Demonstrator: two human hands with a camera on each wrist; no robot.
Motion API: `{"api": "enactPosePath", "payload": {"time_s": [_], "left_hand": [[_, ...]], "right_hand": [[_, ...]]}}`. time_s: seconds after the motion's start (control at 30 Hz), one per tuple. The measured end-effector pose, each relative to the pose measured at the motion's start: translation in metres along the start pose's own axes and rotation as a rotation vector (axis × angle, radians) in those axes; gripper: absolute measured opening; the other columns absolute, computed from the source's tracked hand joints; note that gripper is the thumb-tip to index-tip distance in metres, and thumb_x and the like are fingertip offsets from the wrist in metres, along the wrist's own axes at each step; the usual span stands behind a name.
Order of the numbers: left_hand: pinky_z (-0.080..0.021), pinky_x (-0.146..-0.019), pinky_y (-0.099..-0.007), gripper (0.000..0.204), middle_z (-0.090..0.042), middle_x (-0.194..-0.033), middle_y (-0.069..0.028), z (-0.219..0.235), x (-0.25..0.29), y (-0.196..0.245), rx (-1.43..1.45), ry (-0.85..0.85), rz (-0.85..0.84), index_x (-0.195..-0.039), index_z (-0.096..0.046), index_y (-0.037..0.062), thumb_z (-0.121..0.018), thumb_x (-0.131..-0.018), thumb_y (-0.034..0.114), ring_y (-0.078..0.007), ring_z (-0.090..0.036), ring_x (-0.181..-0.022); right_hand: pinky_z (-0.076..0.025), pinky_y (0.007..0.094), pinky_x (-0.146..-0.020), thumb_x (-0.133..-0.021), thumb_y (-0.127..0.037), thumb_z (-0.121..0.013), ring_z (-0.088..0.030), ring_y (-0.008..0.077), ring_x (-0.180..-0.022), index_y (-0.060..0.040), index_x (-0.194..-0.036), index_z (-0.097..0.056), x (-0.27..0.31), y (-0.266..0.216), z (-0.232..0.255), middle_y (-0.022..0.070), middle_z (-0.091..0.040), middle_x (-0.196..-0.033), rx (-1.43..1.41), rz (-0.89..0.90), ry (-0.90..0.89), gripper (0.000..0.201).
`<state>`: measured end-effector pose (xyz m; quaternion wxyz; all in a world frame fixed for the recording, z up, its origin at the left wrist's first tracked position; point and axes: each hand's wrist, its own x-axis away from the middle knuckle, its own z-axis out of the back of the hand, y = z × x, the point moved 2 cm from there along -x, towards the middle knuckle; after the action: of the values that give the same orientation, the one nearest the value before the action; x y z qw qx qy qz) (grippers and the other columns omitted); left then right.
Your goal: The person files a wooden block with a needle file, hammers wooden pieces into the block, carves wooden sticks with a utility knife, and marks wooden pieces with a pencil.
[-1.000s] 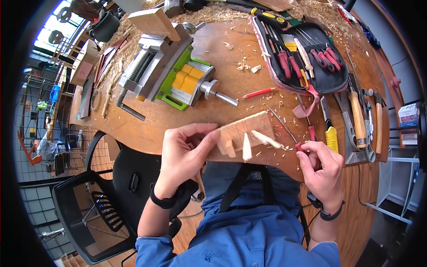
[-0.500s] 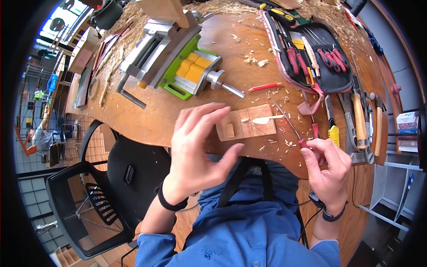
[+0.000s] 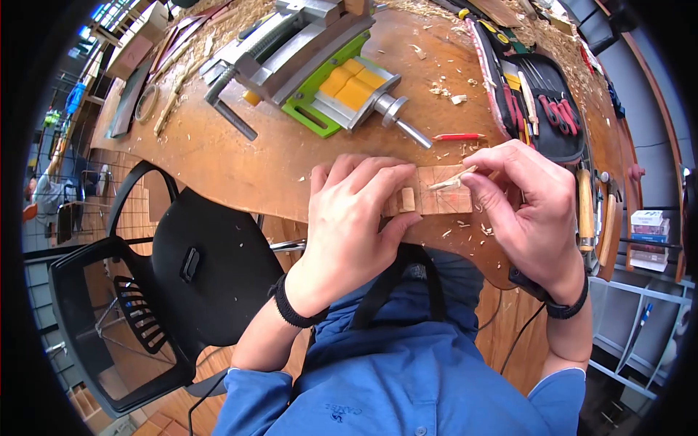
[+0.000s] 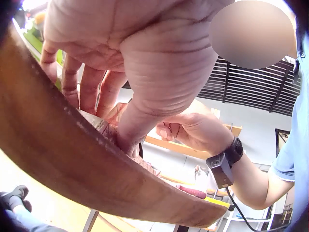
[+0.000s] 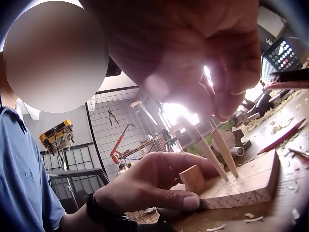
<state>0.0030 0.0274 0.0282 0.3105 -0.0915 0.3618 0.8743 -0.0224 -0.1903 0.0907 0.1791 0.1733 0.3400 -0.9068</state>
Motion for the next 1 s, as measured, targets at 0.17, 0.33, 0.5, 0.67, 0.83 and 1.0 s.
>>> {"api": "enactPosePath", "payload": {"time_s": [0.17, 0.33, 0.5, 0.67, 0.83, 1.0], "left_hand": [[-0.046, -0.100, -0.0457, 0.054, -0.078, -0.121, -0.0068, 0.000, 0.000, -0.003, 0.006, 0.004, -0.007, -0.124, -0.075, 0.0111, -0.094, -0.073, 0.016, -0.0323, -0.068, -0.113], [-0.046, -0.101, -0.0456, 0.055, -0.078, -0.120, -0.0067, 0.001, -0.001, -0.002, 0.003, 0.001, -0.005, -0.124, -0.075, 0.0113, -0.094, -0.073, 0.016, -0.0324, -0.069, -0.113], [-0.046, -0.101, -0.0453, 0.056, -0.078, -0.119, -0.0067, 0.003, -0.002, -0.002, -0.018, -0.025, 0.001, -0.124, -0.075, 0.0112, -0.095, -0.072, 0.015, -0.0319, -0.069, -0.112], [-0.046, -0.102, -0.0452, 0.062, -0.078, -0.118, -0.0065, 0.004, -0.004, -0.001, -0.001, -0.046, 0.003, -0.130, -0.072, 0.0108, -0.094, -0.072, 0.014, -0.0314, -0.069, -0.112], [-0.045, -0.102, -0.0451, 0.067, -0.078, -0.118, -0.0067, 0.004, -0.003, -0.005, 0.026, -0.066, 0.001, -0.137, -0.069, 0.0112, -0.092, -0.074, 0.011, -0.0320, -0.069, -0.113], [-0.045, -0.102, -0.0443, 0.067, -0.077, -0.122, -0.0058, 0.003, -0.004, -0.006, 0.070, -0.070, -0.027, -0.139, -0.068, 0.0125, -0.089, -0.076, 0.009, -0.0314, -0.068, -0.115]], "right_hand": [[-0.048, 0.0249, -0.060, -0.094, 0.007, -0.076, -0.066, 0.0086, -0.069, 0.0034, -0.102, -0.074, 0.000, 0.001, 0.000, 0.0061, -0.070, -0.086, -0.081, -0.075, -0.065, 0.009], [-0.055, 0.0320, -0.062, -0.090, 0.008, -0.076, -0.071, 0.0228, -0.070, 0.0043, -0.101, -0.073, 0.001, 0.000, 0.000, 0.0137, -0.072, -0.087, -0.068, -0.101, -0.057, 0.012], [-0.058, 0.0308, -0.066, -0.095, 0.007, -0.075, -0.074, 0.0185, -0.074, 0.0053, -0.103, -0.072, 0.001, -0.006, 0.006, 0.0126, -0.074, -0.091, -0.053, -0.039, 0.044, 0.009], [-0.056, 0.0261, -0.077, -0.102, 0.004, -0.072, -0.073, 0.0128, -0.084, 0.0046, -0.110, -0.072, -0.008, -0.001, 0.011, 0.0087, -0.075, -0.099, -0.052, -0.081, 0.032, 0.008], [-0.056, 0.0277, -0.082, -0.100, 0.008, -0.070, -0.072, 0.0159, -0.090, 0.0043, -0.109, -0.073, -0.015, 0.009, 0.000, 0.0091, -0.074, -0.098, -0.126, 0.045, -0.109, 0.010], [-0.056, 0.0296, -0.082, -0.098, 0.011, -0.069, -0.072, 0.0184, -0.090, 0.0045, -0.107, -0.073, -0.019, 0.011, -0.005, 0.0096, -0.074, -0.098, -0.137, 0.086, -0.165, 0.011]]}}
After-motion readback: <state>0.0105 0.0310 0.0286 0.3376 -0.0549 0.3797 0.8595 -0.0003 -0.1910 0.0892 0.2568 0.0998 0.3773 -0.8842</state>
